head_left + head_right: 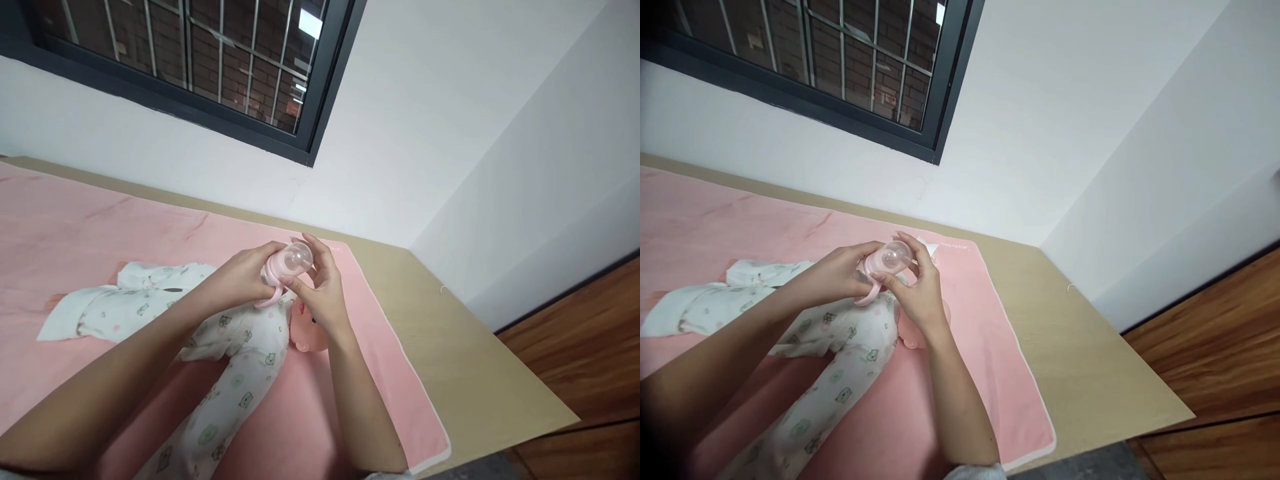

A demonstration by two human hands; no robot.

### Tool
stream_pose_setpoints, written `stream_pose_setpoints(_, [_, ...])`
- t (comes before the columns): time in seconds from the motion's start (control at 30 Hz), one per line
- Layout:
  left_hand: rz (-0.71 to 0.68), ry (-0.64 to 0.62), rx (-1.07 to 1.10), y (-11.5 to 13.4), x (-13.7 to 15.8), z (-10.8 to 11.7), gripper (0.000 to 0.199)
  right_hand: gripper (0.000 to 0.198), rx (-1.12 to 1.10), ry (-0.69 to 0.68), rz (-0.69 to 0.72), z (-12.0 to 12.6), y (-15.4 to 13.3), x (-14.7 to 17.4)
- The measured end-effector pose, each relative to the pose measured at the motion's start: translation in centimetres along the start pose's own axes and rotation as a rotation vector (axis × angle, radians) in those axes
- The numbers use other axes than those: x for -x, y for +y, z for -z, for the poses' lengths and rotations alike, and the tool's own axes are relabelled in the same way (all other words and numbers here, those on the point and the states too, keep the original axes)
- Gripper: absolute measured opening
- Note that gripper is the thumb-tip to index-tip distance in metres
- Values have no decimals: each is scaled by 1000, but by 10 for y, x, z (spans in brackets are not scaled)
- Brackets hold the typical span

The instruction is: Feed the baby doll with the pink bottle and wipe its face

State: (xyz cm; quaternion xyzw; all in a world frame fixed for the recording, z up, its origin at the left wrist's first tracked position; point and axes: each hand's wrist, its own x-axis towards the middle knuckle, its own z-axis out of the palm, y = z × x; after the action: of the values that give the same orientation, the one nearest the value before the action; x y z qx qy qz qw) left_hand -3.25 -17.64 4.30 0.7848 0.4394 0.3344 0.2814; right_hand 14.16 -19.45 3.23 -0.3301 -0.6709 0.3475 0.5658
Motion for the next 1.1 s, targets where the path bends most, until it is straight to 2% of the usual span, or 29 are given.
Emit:
stream_pose_setpoints(0.07, [8, -10, -15, 2, 0, 0, 42, 58, 11, 21, 4, 0, -2, 1])
stream_pose_setpoints(0.17, [11, -27, -11, 3, 1, 1, 39, 50, -4, 33, -15, 0, -3, 1])
stream_pose_setpoints(0.5, [-51, -29, -102, 0, 1, 1, 46, 51, -4, -6, -26, 8, 0, -1])
stream_pose_setpoints(1.1, [-52, -53, -274, -1, -1, 0, 56, 48, 102, -90, -98, 15, -5, 0])
